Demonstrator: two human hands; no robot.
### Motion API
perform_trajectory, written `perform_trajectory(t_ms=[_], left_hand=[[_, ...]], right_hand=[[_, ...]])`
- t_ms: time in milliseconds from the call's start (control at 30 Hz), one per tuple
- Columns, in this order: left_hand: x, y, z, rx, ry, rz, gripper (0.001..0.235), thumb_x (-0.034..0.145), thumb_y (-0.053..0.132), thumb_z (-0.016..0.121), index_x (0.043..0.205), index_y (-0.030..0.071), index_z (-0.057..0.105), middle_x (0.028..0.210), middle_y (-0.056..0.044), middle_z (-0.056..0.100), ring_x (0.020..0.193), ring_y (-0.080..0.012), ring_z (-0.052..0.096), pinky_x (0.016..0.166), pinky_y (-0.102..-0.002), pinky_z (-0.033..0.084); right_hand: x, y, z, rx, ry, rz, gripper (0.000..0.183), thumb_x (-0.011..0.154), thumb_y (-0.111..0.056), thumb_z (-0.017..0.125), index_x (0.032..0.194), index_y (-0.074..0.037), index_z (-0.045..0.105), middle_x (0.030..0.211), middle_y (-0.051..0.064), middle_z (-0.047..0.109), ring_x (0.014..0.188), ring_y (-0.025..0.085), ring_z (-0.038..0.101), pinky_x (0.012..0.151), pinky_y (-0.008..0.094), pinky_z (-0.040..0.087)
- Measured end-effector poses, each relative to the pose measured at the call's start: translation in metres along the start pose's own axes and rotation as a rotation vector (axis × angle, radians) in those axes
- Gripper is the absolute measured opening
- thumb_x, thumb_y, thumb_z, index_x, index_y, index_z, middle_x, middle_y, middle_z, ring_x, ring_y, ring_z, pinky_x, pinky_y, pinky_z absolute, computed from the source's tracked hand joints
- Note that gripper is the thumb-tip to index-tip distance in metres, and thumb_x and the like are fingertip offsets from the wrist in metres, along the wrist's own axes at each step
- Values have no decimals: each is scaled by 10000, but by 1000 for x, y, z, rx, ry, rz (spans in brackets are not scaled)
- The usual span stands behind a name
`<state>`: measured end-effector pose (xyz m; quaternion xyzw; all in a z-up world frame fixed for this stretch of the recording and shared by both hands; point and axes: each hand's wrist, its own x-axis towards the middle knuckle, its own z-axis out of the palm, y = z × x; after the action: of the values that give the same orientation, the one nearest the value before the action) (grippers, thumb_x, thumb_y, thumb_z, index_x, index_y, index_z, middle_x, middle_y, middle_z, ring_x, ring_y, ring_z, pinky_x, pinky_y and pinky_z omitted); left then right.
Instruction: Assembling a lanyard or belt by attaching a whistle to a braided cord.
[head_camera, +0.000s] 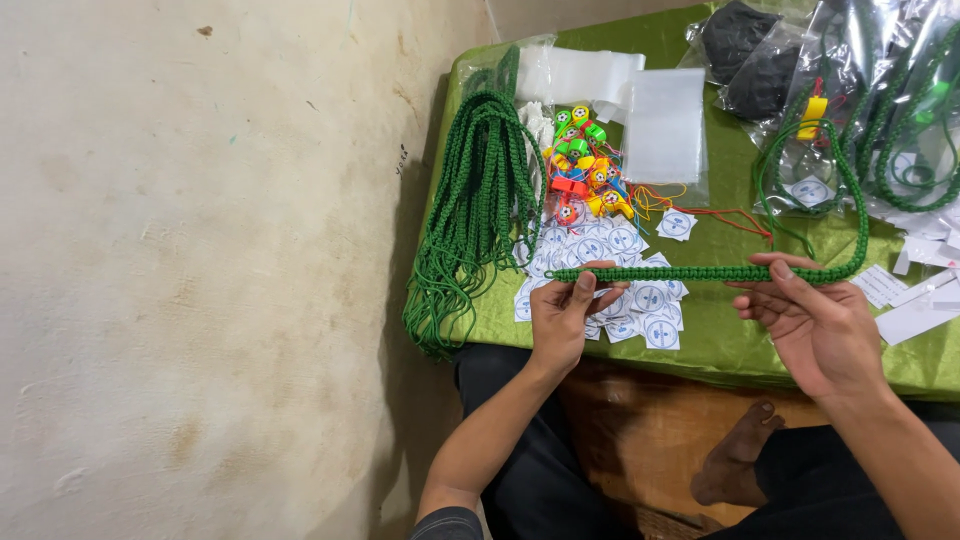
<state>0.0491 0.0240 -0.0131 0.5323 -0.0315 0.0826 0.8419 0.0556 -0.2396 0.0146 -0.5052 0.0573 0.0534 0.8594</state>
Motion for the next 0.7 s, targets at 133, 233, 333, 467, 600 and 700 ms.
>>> perform_trajectory(t_ms=[133,233,333,467,600,700], left_hand=[[-1,6,3,-9,-12,19,413,1030,272,661,820,-84,643,1172,-234,710,948,-403,763,905,-400,697],[-1,8,3,-18,-24,20,412,1036,270,656,811,-75,631,1186,-225,706,936,-399,763,908,-402,695],[-1,9,3,-16,-32,23,396,1044,260,650,833,-75,646,1204,-215,704,933,-393,765,903,-385,695],[-1,10,3,-14,-32,19,394,1042,263,650,851,-81,652,1197,-221,706,934,-384,765,930,-422,690],[-1,8,2,-28,-8,4,387,1040,266,655,871,-82,656,1193,-202,703,935,-383,765,917,-396,687],[-1,9,2,-30,-23,8,394,1043,269,654,964,-115,690,1204,-196,703,944,-378,763,926,-392,689]], right_hand=[[-1,1,-1,-26,6,-10,259,1076,-154,603,1168,86,630,1119,236,708,790,319,689,754,324,569],[-1,1,1,-24,18,-18,213,1077,-141,600,1087,71,623,1250,181,701,844,315,690,760,337,578],[0,2,1,-23,19,-21,190,1079,-143,597,1062,45,618,1284,161,691,907,307,699,761,333,574],[-1,3,0,-17,20,-21,208,1074,-151,599,1070,56,621,1287,174,696,871,316,698,738,336,564],[-1,4,-4,-25,11,-18,247,1090,-159,581,1099,83,631,1241,185,712,820,327,696,725,334,558],[-1,5,-4,-11,24,-19,231,1090,-155,583,1114,68,639,1214,178,720,797,316,691,709,337,550]])
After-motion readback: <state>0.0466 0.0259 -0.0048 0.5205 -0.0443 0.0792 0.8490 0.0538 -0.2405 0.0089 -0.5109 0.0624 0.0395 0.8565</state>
